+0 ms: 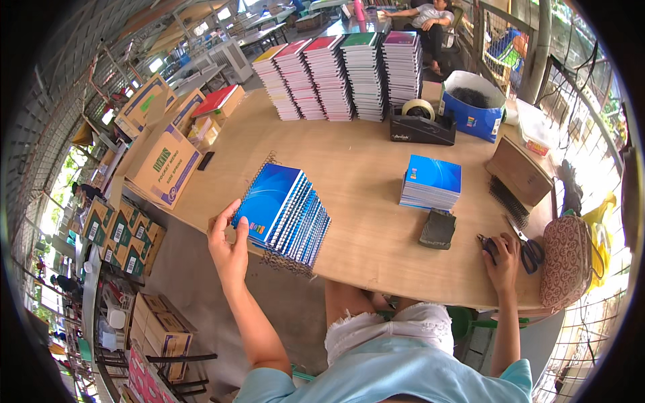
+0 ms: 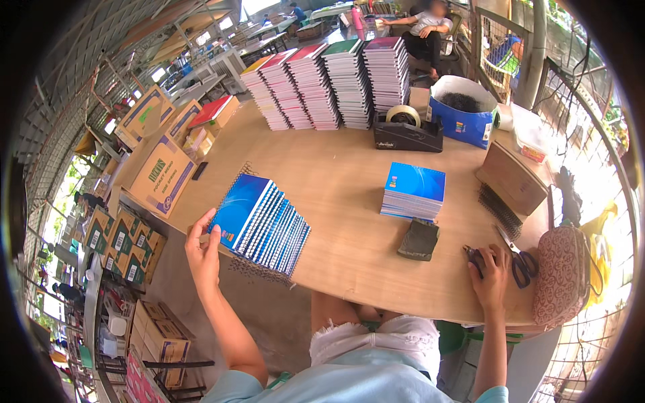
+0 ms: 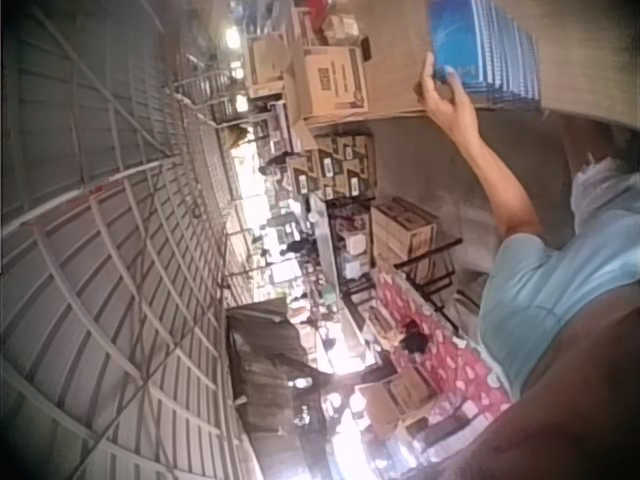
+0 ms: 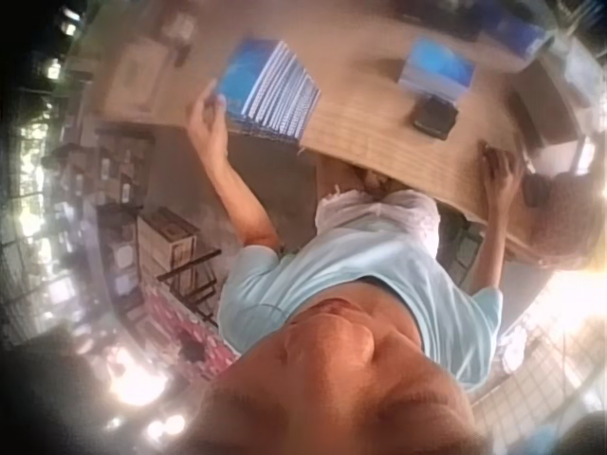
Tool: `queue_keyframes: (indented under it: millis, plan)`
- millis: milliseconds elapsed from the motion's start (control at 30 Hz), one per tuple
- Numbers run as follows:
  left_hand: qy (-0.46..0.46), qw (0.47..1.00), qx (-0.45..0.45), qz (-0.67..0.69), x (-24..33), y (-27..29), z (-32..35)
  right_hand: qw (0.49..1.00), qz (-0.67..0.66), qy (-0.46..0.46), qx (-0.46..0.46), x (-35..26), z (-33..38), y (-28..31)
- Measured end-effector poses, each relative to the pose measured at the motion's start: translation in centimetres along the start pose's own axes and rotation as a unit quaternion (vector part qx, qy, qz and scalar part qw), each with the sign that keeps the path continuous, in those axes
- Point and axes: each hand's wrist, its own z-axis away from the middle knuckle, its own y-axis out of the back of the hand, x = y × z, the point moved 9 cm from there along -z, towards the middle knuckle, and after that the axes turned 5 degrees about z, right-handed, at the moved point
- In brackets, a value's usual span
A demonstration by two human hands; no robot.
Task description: The person manually threads wire coils into the spiral-punch holes of several blue notebooks, using pliers to crimp the ends, and places each finished item onto a stack.
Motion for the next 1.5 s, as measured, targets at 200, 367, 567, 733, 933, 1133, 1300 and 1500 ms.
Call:
queue_keyframes:
  millis: [200,367,567,733,933,1133,1300,1500]
  plan:
    - [-0.158,0.97,0.18,-0.034,7.7,1.8,2.5,0.999,0.005,0.024,0.034,-5.1,-1.0,1.7]
    - [-0.21,0.948,-0.098,0.218,13.9,-13.8,7.0,0.975,-0.142,0.005,-0.171,-11.6,-2.7,-4.4]
    - [0.102,0.932,-0.291,0.193,2.3,-34.8,2.0,0.99,-0.049,0.109,-0.074,-8.9,-2.5,-3.6]
    - [0.102,0.927,-0.354,0.07,0.3,-43.3,-1.1,0.99,-0.1,0.021,-0.093,-4.6,-4.2,-0.7]
    - [0.151,0.911,-0.381,0.052,-2.3,-44.9,-1.9,0.996,0.076,-0.039,0.022,5.6,-10.1,-2.2]
    - [0.014,0.935,-0.229,0.272,1.8,-35.9,-0.5,0.964,0.266,-0.011,0.021,8.3,-11.9,-5.4]
    - [-0.159,0.953,-0.172,0.192,6.7,-25.3,8.5,0.976,0.184,0.028,0.114,8.0,-10.3,-0.4]
    - [-0.163,0.945,-0.251,0.131,3.1,-25.1,14.9,0.987,0.054,0.147,0.037,0.1,-9.5,2.3]
